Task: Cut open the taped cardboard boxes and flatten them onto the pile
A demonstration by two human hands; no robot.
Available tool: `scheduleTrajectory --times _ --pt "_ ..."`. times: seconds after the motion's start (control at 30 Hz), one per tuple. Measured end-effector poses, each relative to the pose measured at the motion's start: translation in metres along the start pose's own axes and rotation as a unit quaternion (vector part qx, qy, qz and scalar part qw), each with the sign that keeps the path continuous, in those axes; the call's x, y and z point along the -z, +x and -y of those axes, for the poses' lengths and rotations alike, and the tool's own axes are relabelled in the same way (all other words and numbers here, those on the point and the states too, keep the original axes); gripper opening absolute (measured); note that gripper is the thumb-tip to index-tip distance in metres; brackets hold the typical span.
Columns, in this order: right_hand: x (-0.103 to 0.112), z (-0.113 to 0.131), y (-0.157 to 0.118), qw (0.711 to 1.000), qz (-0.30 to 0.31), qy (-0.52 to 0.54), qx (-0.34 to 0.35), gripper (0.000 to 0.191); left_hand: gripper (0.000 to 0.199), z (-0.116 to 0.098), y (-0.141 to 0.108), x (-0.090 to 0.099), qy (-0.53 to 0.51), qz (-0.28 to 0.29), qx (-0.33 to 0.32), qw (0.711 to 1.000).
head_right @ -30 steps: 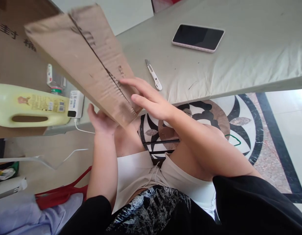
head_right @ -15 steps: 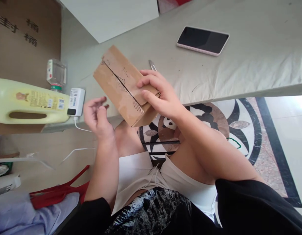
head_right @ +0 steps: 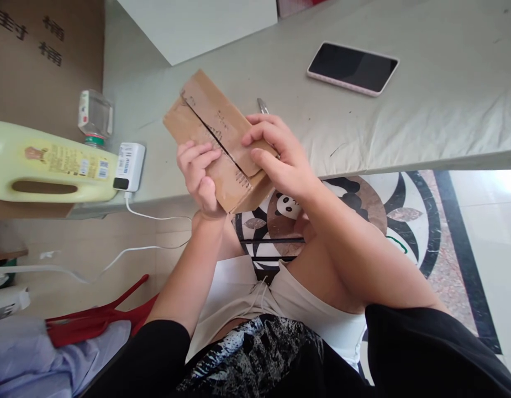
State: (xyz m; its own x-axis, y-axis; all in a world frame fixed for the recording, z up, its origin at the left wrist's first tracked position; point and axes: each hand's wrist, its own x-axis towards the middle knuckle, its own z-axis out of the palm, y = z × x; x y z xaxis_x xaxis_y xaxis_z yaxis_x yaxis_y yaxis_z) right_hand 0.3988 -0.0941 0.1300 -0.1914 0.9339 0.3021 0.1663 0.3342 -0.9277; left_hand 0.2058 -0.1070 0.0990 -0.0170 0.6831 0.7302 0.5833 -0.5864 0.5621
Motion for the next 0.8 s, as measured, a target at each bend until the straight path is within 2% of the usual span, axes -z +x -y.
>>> scheduleTrajectory --times 0.1,0.17,0.27,0.33,0.4,0.5,0.63,0.73,0.8 --pt "0.002 -0.006 0.002 0.999 -0.027 0.012 -0.023 0.026 0.05 -0.002 0.001 0.001 -0.006 -0.004 -0.026 1.0" --pt "0.005 -0.015 0.005 0.996 -0.066 0.005 -0.06 0.032 0.05 -0.002 0.0 0.0 0.001 -0.009 -0.023 1.0" --pt "0.011 -0.032 0.012 0.985 -0.108 -0.075 -0.109 0.032 0.055 -0.002 0.0 -0.001 0.016 -0.01 -0.002 1.0" --pt "0.013 -0.043 0.017 0.979 -0.087 -0.128 -0.134 0.031 0.061 -0.001 0.001 -0.002 0.028 -0.012 0.016 0.999" --pt "0.012 -0.051 0.021 0.975 -0.033 -0.159 -0.153 0.033 0.065 -0.001 0.001 -0.002 0.037 -0.016 0.026 0.999" --pt "0.008 -0.057 0.023 0.961 0.021 -0.23 -0.153 0.029 0.065 0.0 0.0 -0.001 0.039 -0.019 0.019 0.999" --pt "0.008 -0.056 0.023 0.927 0.016 -0.342 -0.151 0.015 0.061 0.001 -0.002 0.0 0.032 -0.014 0.002 0.999" --pt "0.013 -0.054 0.024 0.919 0.015 -0.341 -0.199 0.01 0.061 0.001 -0.003 0.0 0.026 -0.008 0.0 1.0" --pt "0.016 -0.053 0.024 0.915 -0.006 -0.323 -0.242 0.014 0.058 0.001 -0.003 0.0 0.018 -0.011 -0.007 1.0"
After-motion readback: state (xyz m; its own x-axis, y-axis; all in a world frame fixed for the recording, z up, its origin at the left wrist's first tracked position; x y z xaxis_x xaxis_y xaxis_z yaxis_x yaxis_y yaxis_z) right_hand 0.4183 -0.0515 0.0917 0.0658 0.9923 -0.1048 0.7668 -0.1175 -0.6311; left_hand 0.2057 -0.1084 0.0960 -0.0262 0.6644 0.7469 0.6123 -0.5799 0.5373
